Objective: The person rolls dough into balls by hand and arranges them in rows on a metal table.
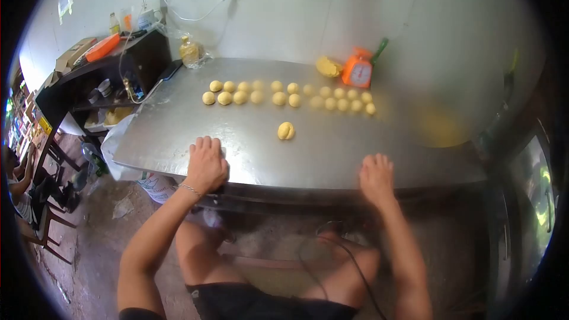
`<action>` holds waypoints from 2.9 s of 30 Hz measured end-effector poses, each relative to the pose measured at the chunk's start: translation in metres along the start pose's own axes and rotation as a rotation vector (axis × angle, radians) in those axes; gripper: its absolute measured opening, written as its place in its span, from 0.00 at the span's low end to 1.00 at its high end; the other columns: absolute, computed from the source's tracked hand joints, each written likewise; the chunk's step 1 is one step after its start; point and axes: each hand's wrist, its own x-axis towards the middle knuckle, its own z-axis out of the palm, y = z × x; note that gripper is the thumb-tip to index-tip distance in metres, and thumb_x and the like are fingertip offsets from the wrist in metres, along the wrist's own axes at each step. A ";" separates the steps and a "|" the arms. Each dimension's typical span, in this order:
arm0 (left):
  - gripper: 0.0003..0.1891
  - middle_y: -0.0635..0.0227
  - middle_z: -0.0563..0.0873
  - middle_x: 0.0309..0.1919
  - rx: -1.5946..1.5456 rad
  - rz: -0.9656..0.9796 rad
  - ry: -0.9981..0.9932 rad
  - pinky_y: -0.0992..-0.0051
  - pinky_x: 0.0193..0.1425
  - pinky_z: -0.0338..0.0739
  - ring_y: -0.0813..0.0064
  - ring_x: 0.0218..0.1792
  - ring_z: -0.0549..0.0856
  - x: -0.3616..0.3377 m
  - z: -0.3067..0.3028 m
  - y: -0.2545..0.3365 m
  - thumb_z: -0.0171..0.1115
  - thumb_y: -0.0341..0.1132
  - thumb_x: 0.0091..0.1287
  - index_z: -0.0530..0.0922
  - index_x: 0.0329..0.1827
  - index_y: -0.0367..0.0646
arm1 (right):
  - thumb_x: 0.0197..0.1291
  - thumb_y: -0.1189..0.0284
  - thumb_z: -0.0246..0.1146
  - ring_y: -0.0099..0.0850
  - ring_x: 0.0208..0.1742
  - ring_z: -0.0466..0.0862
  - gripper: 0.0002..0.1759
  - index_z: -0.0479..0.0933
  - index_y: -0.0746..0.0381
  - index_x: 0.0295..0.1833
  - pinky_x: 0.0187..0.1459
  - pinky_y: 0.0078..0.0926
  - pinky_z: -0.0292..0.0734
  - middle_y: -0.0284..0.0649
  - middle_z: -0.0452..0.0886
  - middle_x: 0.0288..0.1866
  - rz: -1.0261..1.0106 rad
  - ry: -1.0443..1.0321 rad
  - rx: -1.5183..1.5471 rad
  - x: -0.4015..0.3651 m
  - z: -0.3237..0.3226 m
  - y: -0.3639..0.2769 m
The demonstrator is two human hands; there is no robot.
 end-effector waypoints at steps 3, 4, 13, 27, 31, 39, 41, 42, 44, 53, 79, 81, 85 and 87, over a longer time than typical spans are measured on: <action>0.16 0.53 0.83 0.45 -0.014 0.055 0.055 0.49 0.61 0.69 0.53 0.53 0.79 0.011 0.007 0.060 0.61 0.41 0.62 0.79 0.45 0.40 | 0.66 0.66 0.62 0.52 0.56 0.79 0.09 0.80 0.59 0.45 0.56 0.57 0.72 0.51 0.82 0.51 -0.101 0.012 -0.016 0.013 -0.007 -0.009; 0.15 0.52 0.83 0.45 -0.052 0.070 0.029 0.46 0.61 0.70 0.50 0.53 0.80 0.015 0.006 0.070 0.61 0.40 0.62 0.79 0.45 0.39 | 0.66 0.66 0.62 0.52 0.55 0.80 0.09 0.81 0.59 0.44 0.56 0.57 0.72 0.51 0.83 0.50 -0.115 0.006 0.004 0.017 -0.006 -0.024; 0.14 0.53 0.89 0.42 -0.196 0.130 0.036 0.52 0.66 0.74 0.54 0.54 0.85 0.085 0.040 0.096 0.57 0.40 0.74 0.85 0.38 0.39 | 0.67 0.65 0.61 0.51 0.55 0.83 0.10 0.83 0.59 0.42 0.58 0.55 0.74 0.47 0.86 0.47 -0.157 0.012 0.054 0.074 0.028 -0.073; 0.15 0.55 0.91 0.50 0.030 -0.277 -0.107 0.52 0.65 0.75 0.57 0.58 0.86 0.130 0.050 0.002 0.58 0.41 0.72 0.88 0.47 0.41 | 0.68 0.63 0.58 0.59 0.48 0.88 0.16 0.86 0.62 0.39 0.55 0.63 0.78 0.55 0.90 0.44 0.020 0.010 -0.043 0.152 0.058 0.019; 0.18 0.55 0.89 0.56 0.154 -0.396 -0.111 0.48 0.66 0.75 0.57 0.62 0.85 0.104 0.039 -0.036 0.57 0.42 0.73 0.84 0.58 0.42 | 0.70 0.64 0.58 0.57 0.52 0.88 0.13 0.84 0.60 0.42 0.57 0.64 0.76 0.52 0.90 0.47 0.073 0.011 -0.125 0.130 0.045 0.049; 0.12 0.50 0.85 0.49 0.048 -0.206 0.008 0.47 0.64 0.74 0.49 0.57 0.83 0.021 0.023 -0.088 0.58 0.37 0.72 0.78 0.52 0.40 | 0.72 0.66 0.57 0.52 0.59 0.81 0.08 0.78 0.57 0.47 0.60 0.60 0.72 0.47 0.83 0.51 0.013 0.030 0.001 0.054 0.020 0.076; 0.11 0.52 0.83 0.46 0.007 -0.099 0.036 0.48 0.63 0.74 0.48 0.56 0.81 0.005 0.016 -0.080 0.59 0.36 0.70 0.76 0.50 0.40 | 0.69 0.67 0.58 0.52 0.57 0.80 0.07 0.78 0.57 0.46 0.57 0.58 0.71 0.47 0.81 0.49 -0.042 0.050 0.066 0.038 0.013 0.065; 0.11 0.53 0.82 0.45 -0.017 -0.062 0.038 0.48 0.62 0.73 0.49 0.55 0.80 0.000 0.014 -0.074 0.60 0.37 0.68 0.76 0.49 0.41 | 0.68 0.67 0.59 0.52 0.55 0.79 0.07 0.78 0.57 0.45 0.56 0.56 0.70 0.47 0.81 0.48 -0.062 0.051 0.080 0.033 0.010 0.057; 0.12 0.55 0.81 0.43 -0.063 0.013 0.043 0.49 0.62 0.72 0.50 0.55 0.78 -0.004 0.012 -0.056 0.61 0.37 0.66 0.76 0.47 0.41 | 0.65 0.67 0.60 0.53 0.53 0.78 0.07 0.78 0.57 0.44 0.54 0.54 0.69 0.47 0.80 0.46 -0.102 0.053 0.111 0.027 0.005 0.034; 0.09 0.59 0.86 0.44 -0.172 0.104 0.058 0.53 0.61 0.70 0.56 0.55 0.81 0.047 0.018 0.027 0.57 0.39 0.74 0.80 0.43 0.43 | 0.63 0.66 0.63 0.52 0.49 0.80 0.07 0.79 0.58 0.36 0.52 0.55 0.71 0.45 0.83 0.40 -0.224 0.049 0.191 0.055 0.020 -0.056; 0.13 0.47 0.85 0.50 0.053 -0.231 0.051 0.48 0.63 0.77 0.47 0.55 0.84 0.031 0.029 -0.072 0.57 0.39 0.75 0.77 0.50 0.38 | 0.66 0.68 0.61 0.53 0.54 0.80 0.06 0.77 0.57 0.44 0.55 0.58 0.71 0.47 0.82 0.46 0.016 0.122 -0.020 0.052 0.025 0.047; 0.13 0.47 0.83 0.50 0.002 -0.149 0.096 0.48 0.63 0.76 0.46 0.56 0.82 0.021 0.034 -0.069 0.58 0.38 0.72 0.77 0.50 0.37 | 0.64 0.69 0.61 0.53 0.53 0.79 0.06 0.77 0.57 0.44 0.54 0.58 0.70 0.47 0.80 0.45 -0.018 0.133 0.057 0.040 0.023 0.039; 0.13 0.50 0.82 0.49 -0.050 -0.094 0.080 0.48 0.65 0.72 0.49 0.57 0.79 0.022 0.026 -0.035 0.58 0.37 0.66 0.78 0.48 0.38 | 0.61 0.71 0.62 0.52 0.50 0.77 0.03 0.77 0.57 0.40 0.52 0.53 0.69 0.45 0.78 0.43 -0.066 0.140 0.090 0.030 0.018 0.004; 0.13 0.52 0.82 0.49 -0.055 -0.087 0.041 0.49 0.65 0.69 0.50 0.56 0.78 0.029 0.017 -0.011 0.58 0.37 0.65 0.79 0.47 0.39 | 0.60 0.70 0.63 0.54 0.52 0.77 0.04 0.77 0.57 0.38 0.54 0.56 0.70 0.47 0.80 0.44 -0.071 0.102 0.121 0.034 0.017 -0.016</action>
